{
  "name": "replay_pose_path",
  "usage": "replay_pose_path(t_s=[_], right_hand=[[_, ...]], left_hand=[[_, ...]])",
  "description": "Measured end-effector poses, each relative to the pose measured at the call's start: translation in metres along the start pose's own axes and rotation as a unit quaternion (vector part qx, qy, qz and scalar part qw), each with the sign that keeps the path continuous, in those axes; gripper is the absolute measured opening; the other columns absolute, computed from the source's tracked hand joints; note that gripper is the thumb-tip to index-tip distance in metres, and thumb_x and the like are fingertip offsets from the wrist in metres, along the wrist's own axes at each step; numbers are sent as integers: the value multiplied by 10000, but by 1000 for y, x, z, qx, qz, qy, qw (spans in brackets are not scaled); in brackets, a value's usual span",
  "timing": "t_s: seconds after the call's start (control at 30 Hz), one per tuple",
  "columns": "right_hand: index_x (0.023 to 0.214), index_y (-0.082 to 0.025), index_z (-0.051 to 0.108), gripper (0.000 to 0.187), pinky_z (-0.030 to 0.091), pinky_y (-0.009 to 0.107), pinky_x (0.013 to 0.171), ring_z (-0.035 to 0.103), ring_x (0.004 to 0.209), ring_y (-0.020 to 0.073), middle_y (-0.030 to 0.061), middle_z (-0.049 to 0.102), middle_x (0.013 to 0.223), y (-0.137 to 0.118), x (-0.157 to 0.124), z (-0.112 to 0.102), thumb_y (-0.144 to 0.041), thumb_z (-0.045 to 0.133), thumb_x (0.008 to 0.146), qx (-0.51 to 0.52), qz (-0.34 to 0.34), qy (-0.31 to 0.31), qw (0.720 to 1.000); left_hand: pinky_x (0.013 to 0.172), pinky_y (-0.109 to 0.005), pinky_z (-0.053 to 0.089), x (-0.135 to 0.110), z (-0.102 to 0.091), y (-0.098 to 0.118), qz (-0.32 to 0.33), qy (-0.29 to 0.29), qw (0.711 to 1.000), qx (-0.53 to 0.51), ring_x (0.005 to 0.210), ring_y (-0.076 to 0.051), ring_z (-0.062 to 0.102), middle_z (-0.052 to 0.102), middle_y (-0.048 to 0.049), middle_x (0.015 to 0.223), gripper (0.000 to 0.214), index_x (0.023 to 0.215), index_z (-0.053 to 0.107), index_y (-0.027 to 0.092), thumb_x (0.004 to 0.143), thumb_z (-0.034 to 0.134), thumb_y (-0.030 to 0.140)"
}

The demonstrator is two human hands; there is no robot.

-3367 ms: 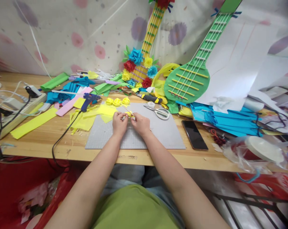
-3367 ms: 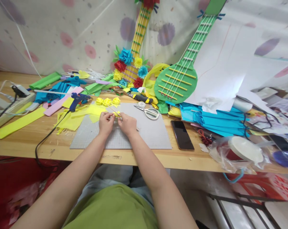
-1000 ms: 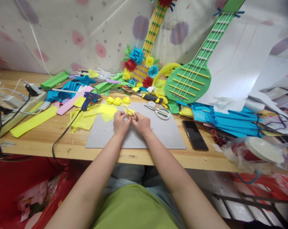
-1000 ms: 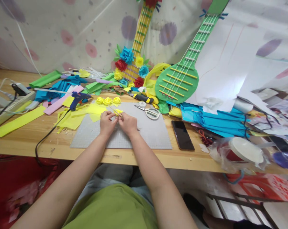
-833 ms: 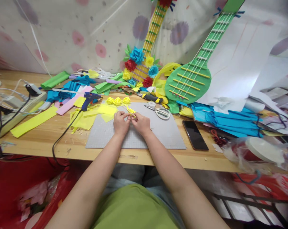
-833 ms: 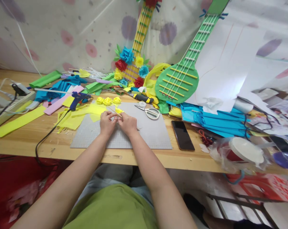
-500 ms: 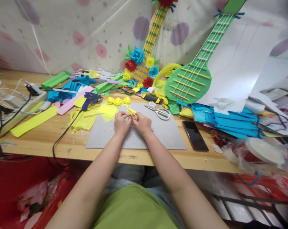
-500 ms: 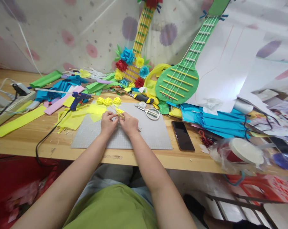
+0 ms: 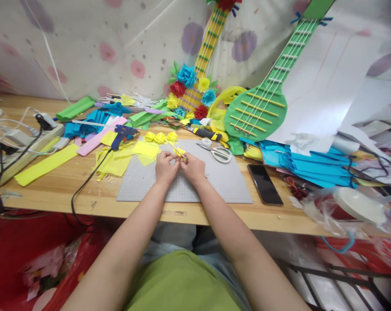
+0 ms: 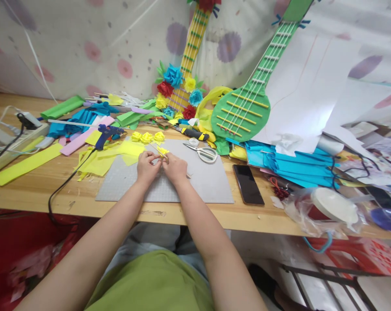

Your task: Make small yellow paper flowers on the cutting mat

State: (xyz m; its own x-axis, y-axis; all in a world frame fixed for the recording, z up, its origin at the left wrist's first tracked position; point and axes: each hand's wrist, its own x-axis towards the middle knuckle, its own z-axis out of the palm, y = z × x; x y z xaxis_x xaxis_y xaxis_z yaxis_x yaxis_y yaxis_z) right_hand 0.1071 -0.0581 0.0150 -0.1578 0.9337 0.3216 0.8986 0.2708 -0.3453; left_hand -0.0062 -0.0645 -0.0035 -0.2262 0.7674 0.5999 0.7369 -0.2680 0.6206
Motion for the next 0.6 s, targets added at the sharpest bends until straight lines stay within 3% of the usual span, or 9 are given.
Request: replay_pose_path(t_s=[0.27, 0.6], right_hand=[[940, -243, 573, 234, 296, 219, 591, 572, 739, 130, -2, 652, 834, -1, -2, -6, -336, 400, 813, 5, -16, -29, 999], [929, -243, 557, 226, 291, 223, 577, 572, 721, 135, -11, 648, 805, -1, -1, -5, -338, 411, 786, 9, 7, -20, 1000]], left_hand=[[732, -297, 412, -1, 0, -1, -2, -19, 999, 48, 841, -180, 460, 529, -52, 824, 136, 777, 666, 188, 694, 564, 222], [750, -307, 400, -2, 1, -1, -15, -8, 997, 78, 855, -192, 457, 527, -59, 842, 135, 769, 661, 194, 676, 562, 201]])
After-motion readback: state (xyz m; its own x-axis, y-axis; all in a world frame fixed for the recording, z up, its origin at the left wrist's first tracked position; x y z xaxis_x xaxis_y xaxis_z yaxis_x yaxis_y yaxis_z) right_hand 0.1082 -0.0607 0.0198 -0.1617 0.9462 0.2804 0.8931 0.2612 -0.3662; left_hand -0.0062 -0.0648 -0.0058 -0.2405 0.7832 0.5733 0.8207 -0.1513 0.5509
